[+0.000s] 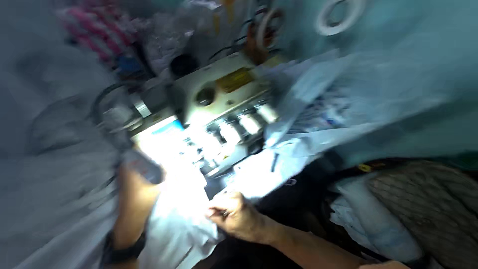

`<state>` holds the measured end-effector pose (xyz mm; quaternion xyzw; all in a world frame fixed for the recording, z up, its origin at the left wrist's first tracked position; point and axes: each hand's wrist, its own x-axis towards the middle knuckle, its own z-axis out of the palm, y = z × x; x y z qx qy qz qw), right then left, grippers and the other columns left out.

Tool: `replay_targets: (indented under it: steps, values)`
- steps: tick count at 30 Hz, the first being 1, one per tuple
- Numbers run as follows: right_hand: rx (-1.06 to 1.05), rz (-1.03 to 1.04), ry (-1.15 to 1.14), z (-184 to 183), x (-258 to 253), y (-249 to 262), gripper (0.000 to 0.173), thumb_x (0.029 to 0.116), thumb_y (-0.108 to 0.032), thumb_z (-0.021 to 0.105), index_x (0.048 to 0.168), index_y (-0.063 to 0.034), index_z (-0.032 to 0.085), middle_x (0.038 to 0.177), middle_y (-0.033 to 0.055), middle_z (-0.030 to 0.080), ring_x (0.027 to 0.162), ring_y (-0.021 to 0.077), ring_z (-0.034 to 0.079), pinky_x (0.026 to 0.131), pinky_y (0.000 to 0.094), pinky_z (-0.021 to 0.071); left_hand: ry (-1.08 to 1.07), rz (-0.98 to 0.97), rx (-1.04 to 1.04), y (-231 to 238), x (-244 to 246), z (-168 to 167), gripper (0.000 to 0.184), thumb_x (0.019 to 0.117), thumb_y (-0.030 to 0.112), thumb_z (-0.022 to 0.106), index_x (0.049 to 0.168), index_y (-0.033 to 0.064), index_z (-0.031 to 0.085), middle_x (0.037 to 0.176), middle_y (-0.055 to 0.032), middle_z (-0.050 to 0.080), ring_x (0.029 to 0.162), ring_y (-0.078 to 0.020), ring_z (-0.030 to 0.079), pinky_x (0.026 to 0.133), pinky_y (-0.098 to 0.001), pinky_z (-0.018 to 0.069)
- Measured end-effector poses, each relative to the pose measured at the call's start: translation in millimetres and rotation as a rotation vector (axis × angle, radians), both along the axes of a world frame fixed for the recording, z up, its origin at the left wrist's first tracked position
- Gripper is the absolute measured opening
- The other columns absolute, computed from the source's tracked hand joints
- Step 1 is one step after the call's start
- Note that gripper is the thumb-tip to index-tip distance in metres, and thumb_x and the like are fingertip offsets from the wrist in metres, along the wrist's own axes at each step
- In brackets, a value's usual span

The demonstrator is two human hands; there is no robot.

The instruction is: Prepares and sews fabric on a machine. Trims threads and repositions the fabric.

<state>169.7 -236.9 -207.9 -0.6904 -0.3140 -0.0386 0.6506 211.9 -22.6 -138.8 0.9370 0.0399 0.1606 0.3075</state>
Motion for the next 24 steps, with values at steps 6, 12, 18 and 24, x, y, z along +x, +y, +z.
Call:
replay_targets:
  steps: [6,12,18,24]
  values:
    - [-0.158,-0.404,-0.162,48,30,-75,0.008,0.0915,-0.004,0.069,0.094,0.0027,0.074,0.091,0.0115,0.073,0.083,0.0102,0.07,0.075,0.0217,0.0579,-0.227,-0.109,0.138,-4,-35,14,0.037,0.0885,0.012,0.069,0.108,-0.0189,0.06,0.108,-0.0347,0.065,0.107,-0.0306,0.064,0.097,-0.0357,0.0492]
    - [-0.623,-0.907,-0.057,55,64,-155,0.014,0.0944,-0.004,0.067,0.103,0.0058,0.072,0.098,0.0186,0.07,0.08,0.027,0.069,0.072,0.0425,0.0583,-0.196,-0.192,0.059,-11,-69,28,0.022,0.0933,0.008,0.065,0.092,-0.0133,0.061,0.102,-0.0272,0.065,0.11,-0.0143,0.059,0.097,-0.0202,0.0432]
    - [-0.674,-0.983,0.176,75,80,-165,0.018,0.0987,-0.006,0.064,0.104,0.0099,0.071,0.099,0.025,0.069,0.088,0.0377,0.068,0.08,0.0536,0.0546,-0.189,-0.27,0.046,-21,-74,33,0.021,0.0954,0.009,0.064,0.09,-0.0116,0.064,0.098,-0.0245,0.064,0.108,-0.0115,0.057,0.096,-0.0154,0.0408]
    - [-0.913,-0.906,0.453,70,105,-161,0.03,0.0977,-0.019,0.071,0.104,0.0109,0.067,0.116,0.0298,0.063,0.103,0.0467,0.064,0.083,0.0639,0.0508,-0.181,-0.302,-0.015,-30,-82,41,0.021,0.0951,0.008,0.064,0.089,-0.0116,0.062,0.099,-0.02,0.062,0.108,-0.0043,0.055,0.095,-0.0116,0.0404]
